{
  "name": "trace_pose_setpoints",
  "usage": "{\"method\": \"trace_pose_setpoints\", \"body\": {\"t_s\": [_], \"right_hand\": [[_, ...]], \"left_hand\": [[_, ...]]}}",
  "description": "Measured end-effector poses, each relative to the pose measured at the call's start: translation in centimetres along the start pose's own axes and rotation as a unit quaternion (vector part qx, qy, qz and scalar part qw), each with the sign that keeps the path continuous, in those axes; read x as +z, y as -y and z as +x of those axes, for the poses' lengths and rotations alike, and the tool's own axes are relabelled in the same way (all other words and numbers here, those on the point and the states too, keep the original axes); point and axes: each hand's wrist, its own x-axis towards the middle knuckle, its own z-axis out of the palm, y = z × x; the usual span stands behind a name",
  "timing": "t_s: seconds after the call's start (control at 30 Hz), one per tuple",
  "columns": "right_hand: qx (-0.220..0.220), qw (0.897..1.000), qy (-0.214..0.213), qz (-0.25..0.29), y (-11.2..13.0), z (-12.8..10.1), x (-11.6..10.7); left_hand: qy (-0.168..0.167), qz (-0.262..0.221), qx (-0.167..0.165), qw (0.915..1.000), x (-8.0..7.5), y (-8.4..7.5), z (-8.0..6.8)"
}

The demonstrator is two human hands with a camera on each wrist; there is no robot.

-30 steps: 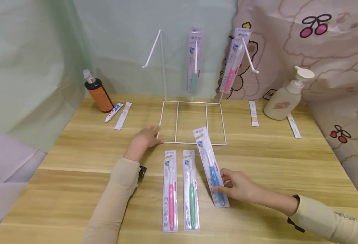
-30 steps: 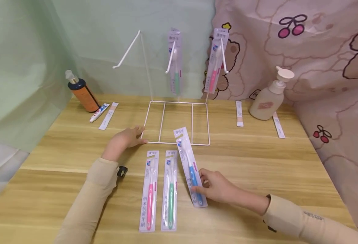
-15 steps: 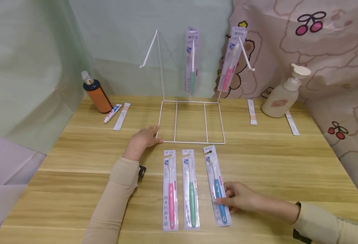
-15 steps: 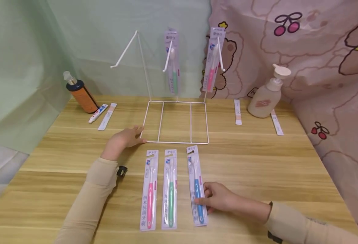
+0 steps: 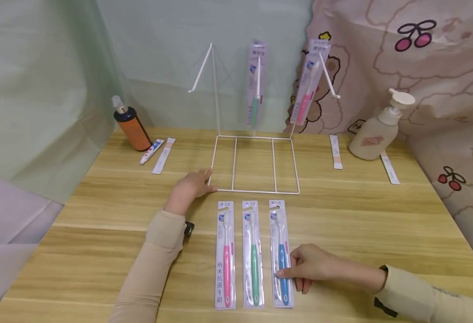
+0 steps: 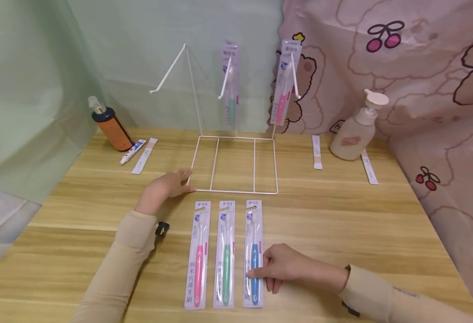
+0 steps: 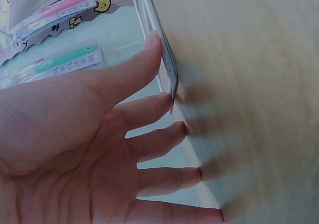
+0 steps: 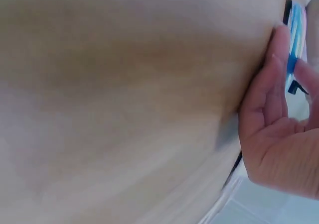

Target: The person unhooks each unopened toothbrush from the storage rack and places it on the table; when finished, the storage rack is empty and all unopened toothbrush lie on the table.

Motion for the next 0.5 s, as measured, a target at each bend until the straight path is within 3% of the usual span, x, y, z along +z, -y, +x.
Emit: {"method": "trace_pose_setpoints", "body": {"t_s": [0.17,0.5], "right_hand": [[-0.013,0.999,0.035,-0.026,0.43,0.18,-0.56],[-0.007,0.998,0.046,-0.037,0.84,0.34,-0.4]], "left_hand": [[-0.003,0.002,0.002,1.0,0.02,-0.13,0.0],[-0.007,0.001,-0.001,1.0,0.08,-0.06,-0.13]]}}
